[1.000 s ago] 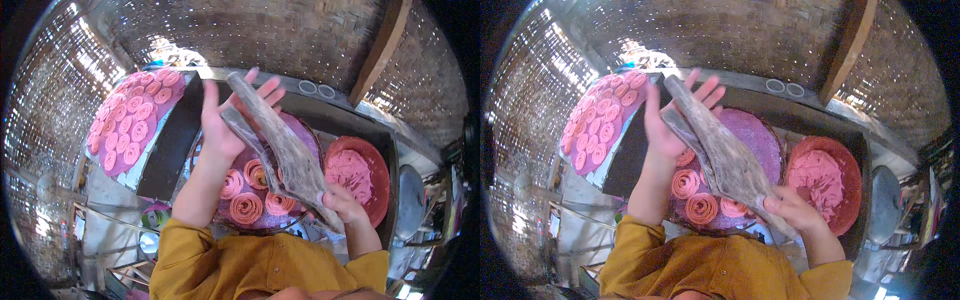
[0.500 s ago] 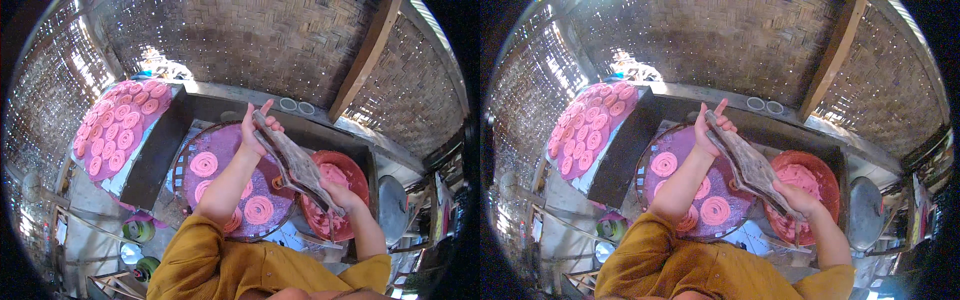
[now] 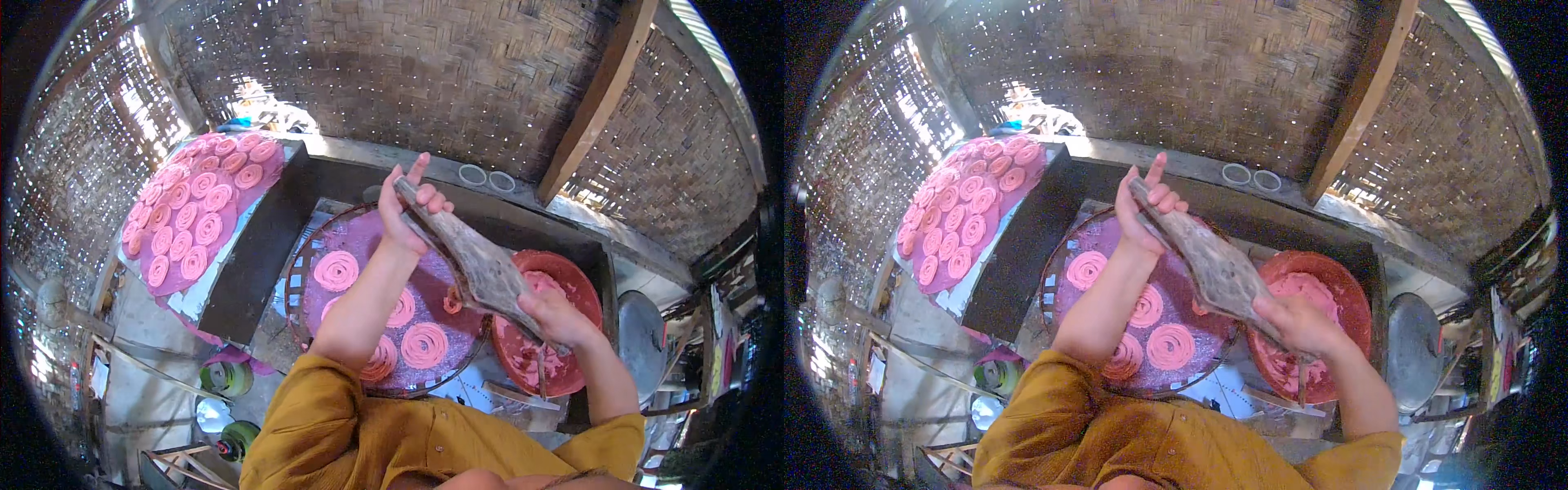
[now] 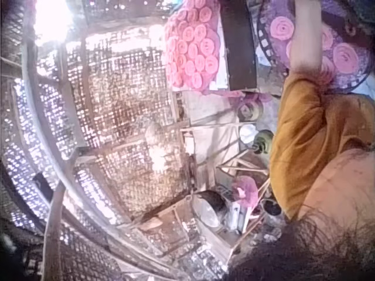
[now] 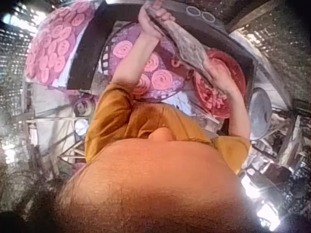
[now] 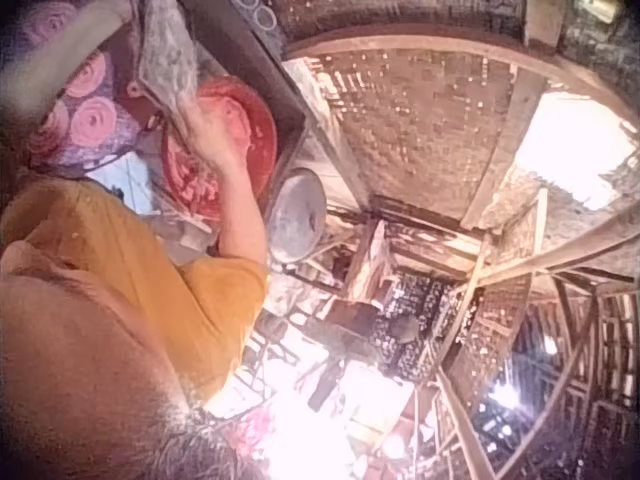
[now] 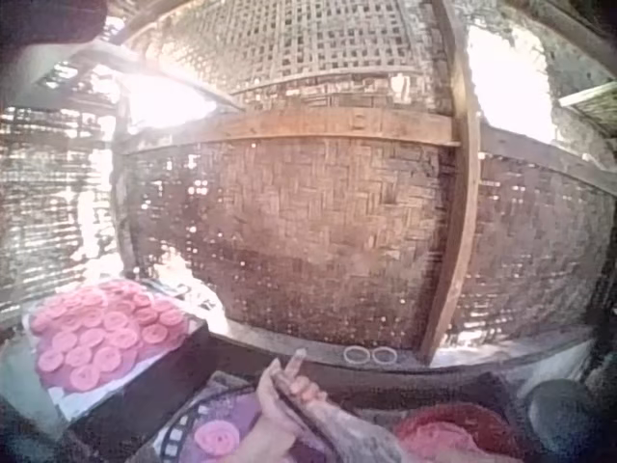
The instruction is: The person scoops pink batter from a red bowl using a spatula and fills a wooden pastry tube. They then pipe the batter into spiral shapes onto a purple circular tray. The person repeats this process, filling the tray with multiple pink spiral cakes.
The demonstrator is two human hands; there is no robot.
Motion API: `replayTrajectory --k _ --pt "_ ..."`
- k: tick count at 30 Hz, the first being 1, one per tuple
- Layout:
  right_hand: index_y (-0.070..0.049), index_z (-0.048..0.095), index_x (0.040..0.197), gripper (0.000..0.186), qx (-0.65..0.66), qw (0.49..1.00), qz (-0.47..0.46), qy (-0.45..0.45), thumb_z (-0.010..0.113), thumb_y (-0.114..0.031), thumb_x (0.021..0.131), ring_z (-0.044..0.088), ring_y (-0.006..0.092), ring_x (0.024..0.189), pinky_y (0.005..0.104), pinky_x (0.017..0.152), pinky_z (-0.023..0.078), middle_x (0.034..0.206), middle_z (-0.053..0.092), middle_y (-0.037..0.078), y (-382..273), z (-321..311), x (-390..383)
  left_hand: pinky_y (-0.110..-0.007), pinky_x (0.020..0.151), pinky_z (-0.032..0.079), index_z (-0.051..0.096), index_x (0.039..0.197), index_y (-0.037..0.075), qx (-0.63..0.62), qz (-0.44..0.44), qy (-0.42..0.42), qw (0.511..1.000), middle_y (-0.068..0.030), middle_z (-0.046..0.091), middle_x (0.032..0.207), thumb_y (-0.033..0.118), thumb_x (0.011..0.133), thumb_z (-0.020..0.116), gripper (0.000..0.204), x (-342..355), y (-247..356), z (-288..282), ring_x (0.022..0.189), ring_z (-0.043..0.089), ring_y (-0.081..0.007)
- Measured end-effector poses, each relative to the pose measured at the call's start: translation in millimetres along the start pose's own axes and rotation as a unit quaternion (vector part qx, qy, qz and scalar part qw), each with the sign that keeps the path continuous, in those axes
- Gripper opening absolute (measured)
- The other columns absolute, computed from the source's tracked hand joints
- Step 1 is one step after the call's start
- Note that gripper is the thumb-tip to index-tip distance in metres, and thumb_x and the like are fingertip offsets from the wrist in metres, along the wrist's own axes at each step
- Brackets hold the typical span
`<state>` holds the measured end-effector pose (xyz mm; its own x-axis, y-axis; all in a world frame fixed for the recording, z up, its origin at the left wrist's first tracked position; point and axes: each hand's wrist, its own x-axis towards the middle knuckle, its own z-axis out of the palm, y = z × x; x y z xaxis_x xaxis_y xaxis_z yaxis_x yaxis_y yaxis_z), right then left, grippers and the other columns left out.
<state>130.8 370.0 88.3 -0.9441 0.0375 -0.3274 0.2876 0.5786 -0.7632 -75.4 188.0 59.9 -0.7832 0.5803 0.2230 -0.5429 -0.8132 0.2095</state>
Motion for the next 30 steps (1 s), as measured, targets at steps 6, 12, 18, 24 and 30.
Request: replayTrajectory --k 6,12,18,24,30 --pt "0.003 0.058 0.101 0.053 0.007 0.999 0.031 -0.023 0.044 -0.046 0.086 0.054 0.0156 0.074 0.0312 0.069 0.044 0.082 0.06 0.008 -33 -10 -26 -0.03 0.06 0.039 0.056 0.105 0.016 -0.018 -0.004 -0.033 0.999 0.0063 0.042 0.048 0.042 0.085 0.04 0.037 -13 -5 15 0.047 0.043 -0.0098" --pt "-0.002 0.057 0.105 0.047 0.011 0.997 0.075 -0.026 0.046 -0.043 0.085 0.055 0.0125 0.071 0.0292 0.063 0.044 0.078 0.06 0.006 -34 0 -27 -0.031 0.059 0.04 0.057 0.105 0.015 0.006 0.007 -0.058 0.998 0.006 0.042 0.048 0.042 0.086 0.037 0.039 -14 13 29 0.046 0.043 -0.0104" --pt "0.002 0.057 0.104 0.048 -0.015 0.999 0.036 -0.002 0.049 -0.042 0.084 0.053 0.0102 0.07 0.0278 0.062 0.044 0.075 0.06 0.005 -49 -14 -43 -0.03 0.061 0.039 0.057 0.105 0.014 -0.032 0.003 -0.078 0.996 0.005 0.043 0.048 0.041 0.086 0.037 0.039 -22 1 37 0.047 0.044 -0.0114" --pt "0.001 0.061 0.089 0.048 -0.08 0.992 -0.061 0.071 0.048 -0.046 0.083 0.055 0.0149 0.057 0.0312 0.055 0.043 0.06 0.055 0.008 -54 -8 -30 -0.03 0.061 0.039 0.055 0.103 0.011 0.007 0.026 -0.088 0.996 0.0055 0.04 0.049 0.039 0.086 0.038 0.037 -13 23 55 0.047 0.041 -0.0101" --pt "0.001 0.061 0.089 0.043 -0.036 0.998 -0.036 0.024 0.05 -0.041 0.084 0.054 0.0155 0.055 0.0316 0.054 0.043 0.057 0.054 0.008 -45 -5 -39 -0.029 0.061 0.039 0.058 0.102 0.011 0.01 0.005 -0.06 0.998 0.0052 0.041 0.047 0.038 0.086 0.038 0.037 -29 13 48 0.046 0.041 -0.0109"
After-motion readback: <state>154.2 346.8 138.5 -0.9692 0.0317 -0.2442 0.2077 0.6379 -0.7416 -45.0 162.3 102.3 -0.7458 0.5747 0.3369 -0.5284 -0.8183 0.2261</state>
